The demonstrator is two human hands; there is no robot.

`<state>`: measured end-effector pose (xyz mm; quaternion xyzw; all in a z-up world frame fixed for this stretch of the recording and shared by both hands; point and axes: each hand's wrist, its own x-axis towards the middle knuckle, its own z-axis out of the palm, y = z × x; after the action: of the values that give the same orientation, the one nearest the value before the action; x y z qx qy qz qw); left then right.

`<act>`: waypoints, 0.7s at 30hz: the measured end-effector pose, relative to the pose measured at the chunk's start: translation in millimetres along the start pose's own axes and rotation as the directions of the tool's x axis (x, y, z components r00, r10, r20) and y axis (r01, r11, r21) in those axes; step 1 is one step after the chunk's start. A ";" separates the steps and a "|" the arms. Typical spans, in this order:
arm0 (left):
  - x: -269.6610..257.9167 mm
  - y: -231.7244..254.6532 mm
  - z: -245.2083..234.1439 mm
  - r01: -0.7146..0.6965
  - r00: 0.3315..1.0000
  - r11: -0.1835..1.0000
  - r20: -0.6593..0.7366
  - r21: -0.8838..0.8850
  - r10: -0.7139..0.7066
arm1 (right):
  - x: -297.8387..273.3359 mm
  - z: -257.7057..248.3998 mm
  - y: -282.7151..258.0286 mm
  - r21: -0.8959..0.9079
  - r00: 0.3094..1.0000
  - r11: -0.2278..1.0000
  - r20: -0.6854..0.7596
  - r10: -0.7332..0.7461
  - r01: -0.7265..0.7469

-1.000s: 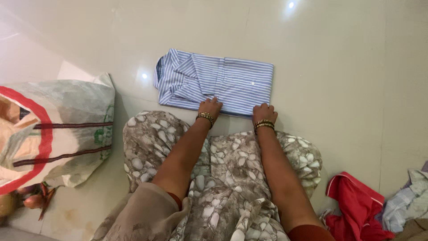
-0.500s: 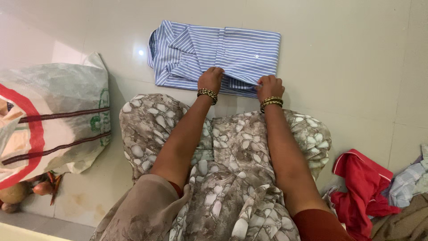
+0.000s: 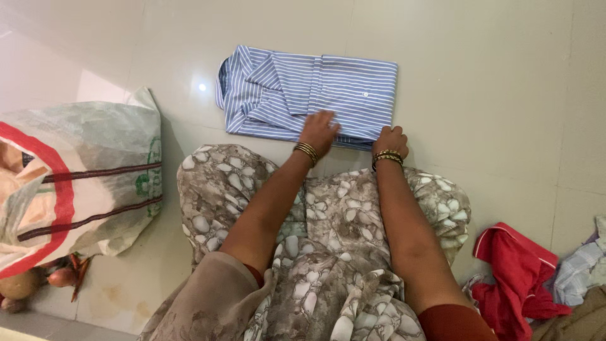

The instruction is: The person folds a blue and white striped shirt on the floor. They smooth the fabric, fold the sleeves inward, fold the shirt in half lengthwise, and then fold it into a compact square.

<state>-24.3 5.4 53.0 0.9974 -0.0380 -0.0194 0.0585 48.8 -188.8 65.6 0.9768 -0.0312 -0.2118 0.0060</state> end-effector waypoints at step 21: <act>14.1 11.2 21.5 -0.077 0.989 0.997 0.123 0.004 0.076 | 12.0 14.6 6.0 0.023 0.997 0.999 0.062 0.047 -0.048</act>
<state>-12.1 -9.3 32.5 0.9923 -0.0799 -0.0785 0.0524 53.3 -195.5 47.5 0.9688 -0.0573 -0.2410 -0.0019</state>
